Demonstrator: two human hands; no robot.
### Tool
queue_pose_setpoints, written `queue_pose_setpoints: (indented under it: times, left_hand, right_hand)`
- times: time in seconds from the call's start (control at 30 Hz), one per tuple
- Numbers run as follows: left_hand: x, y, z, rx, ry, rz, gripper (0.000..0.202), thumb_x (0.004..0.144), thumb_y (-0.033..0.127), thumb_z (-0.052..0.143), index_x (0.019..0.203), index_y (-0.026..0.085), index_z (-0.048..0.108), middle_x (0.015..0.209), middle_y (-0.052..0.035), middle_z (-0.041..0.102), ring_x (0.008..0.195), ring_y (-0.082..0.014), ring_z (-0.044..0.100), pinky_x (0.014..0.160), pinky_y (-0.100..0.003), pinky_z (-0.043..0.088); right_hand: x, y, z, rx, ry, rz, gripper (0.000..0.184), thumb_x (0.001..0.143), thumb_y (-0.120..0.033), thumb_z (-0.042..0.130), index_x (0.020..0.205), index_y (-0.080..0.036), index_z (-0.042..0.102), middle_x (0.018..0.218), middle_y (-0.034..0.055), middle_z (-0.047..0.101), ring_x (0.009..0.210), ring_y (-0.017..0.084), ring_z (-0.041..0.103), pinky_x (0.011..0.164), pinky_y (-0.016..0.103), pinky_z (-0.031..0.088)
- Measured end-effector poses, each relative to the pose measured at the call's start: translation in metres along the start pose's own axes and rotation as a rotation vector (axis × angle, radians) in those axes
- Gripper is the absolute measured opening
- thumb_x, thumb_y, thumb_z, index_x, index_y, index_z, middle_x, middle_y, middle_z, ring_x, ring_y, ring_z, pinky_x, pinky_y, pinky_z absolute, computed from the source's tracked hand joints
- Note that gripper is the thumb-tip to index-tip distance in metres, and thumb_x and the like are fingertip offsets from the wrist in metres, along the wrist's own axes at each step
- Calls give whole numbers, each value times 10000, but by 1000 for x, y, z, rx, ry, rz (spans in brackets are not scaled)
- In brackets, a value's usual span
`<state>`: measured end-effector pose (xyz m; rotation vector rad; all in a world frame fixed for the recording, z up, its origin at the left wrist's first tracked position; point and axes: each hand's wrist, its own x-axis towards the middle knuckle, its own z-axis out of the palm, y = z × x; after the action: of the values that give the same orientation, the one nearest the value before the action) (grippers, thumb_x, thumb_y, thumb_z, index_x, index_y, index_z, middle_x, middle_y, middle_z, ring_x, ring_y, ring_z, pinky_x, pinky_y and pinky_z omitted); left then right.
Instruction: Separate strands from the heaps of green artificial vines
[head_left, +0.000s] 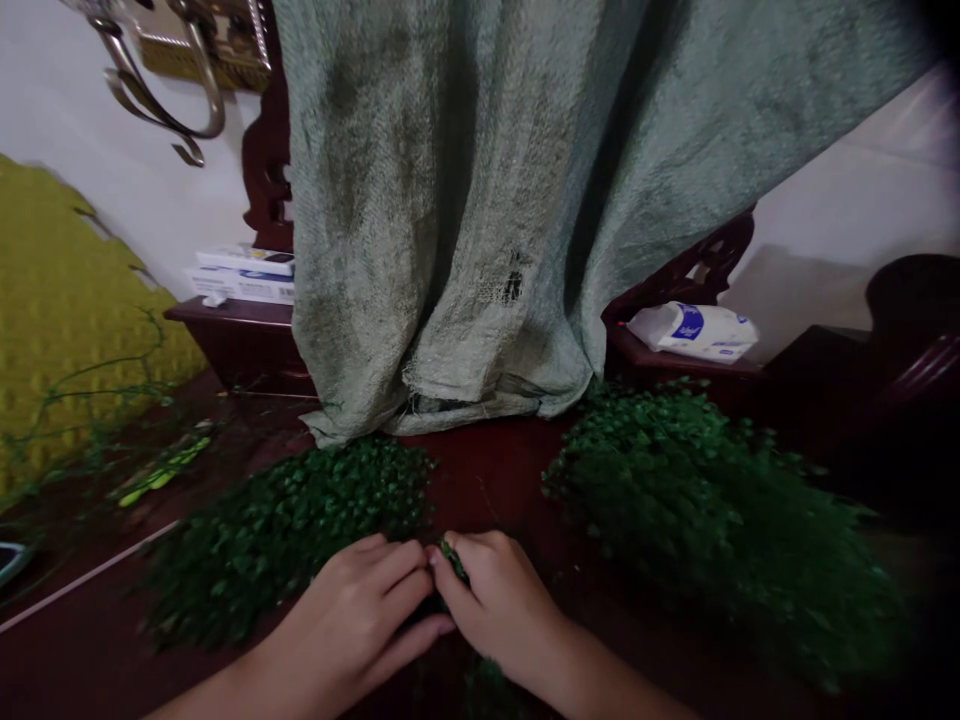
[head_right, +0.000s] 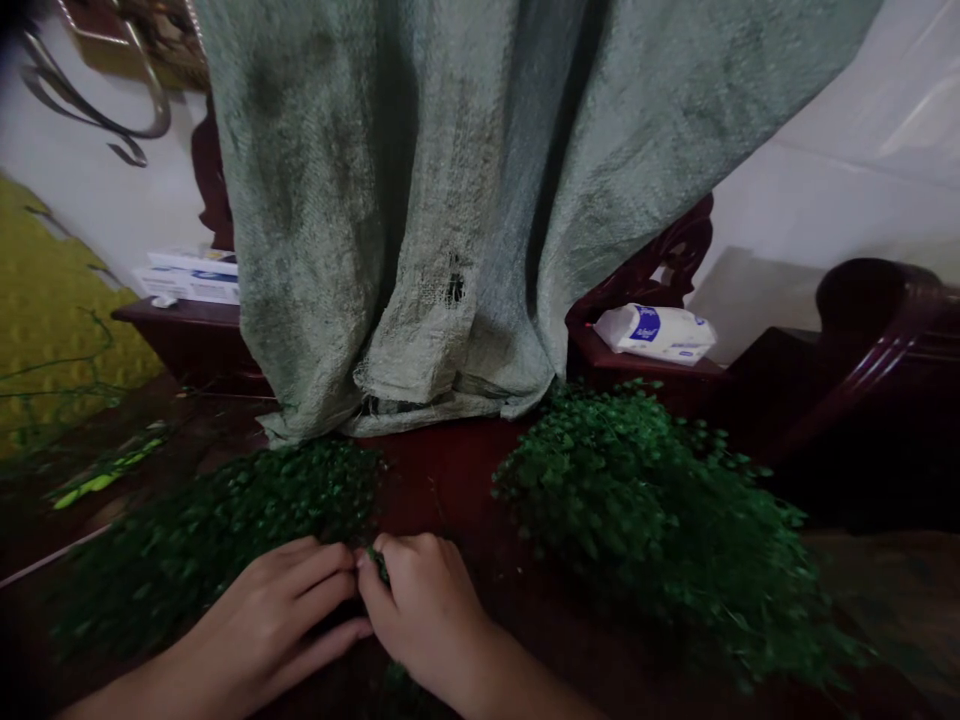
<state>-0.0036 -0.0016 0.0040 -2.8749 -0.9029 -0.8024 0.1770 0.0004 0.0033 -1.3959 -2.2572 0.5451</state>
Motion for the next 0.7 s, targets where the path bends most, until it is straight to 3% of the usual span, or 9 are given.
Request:
queue_pose_setpoints:
  times: [0.33,0.7]
  left_hand:
    - [2,1,5,-10,-39,-18,120,931,191,467,868,197,568,785,-24,609,649,-185,562,611,-313,449]
    - [5,1,4,4,-7,12,171,936,153,440,825,190,565,753,-22,602,619,-180,541,585,-310,444]
  right_hand:
    - [1,-3,-4,-180,7,106,301,961,-332,418,809,-193,637,754,65,716,672,189,662,589,258,354]
    - [4,-2,-6,-170,-27,134,343,972,-364,391,821,-200,652,775,71,731,699,197,688,591,255,362]
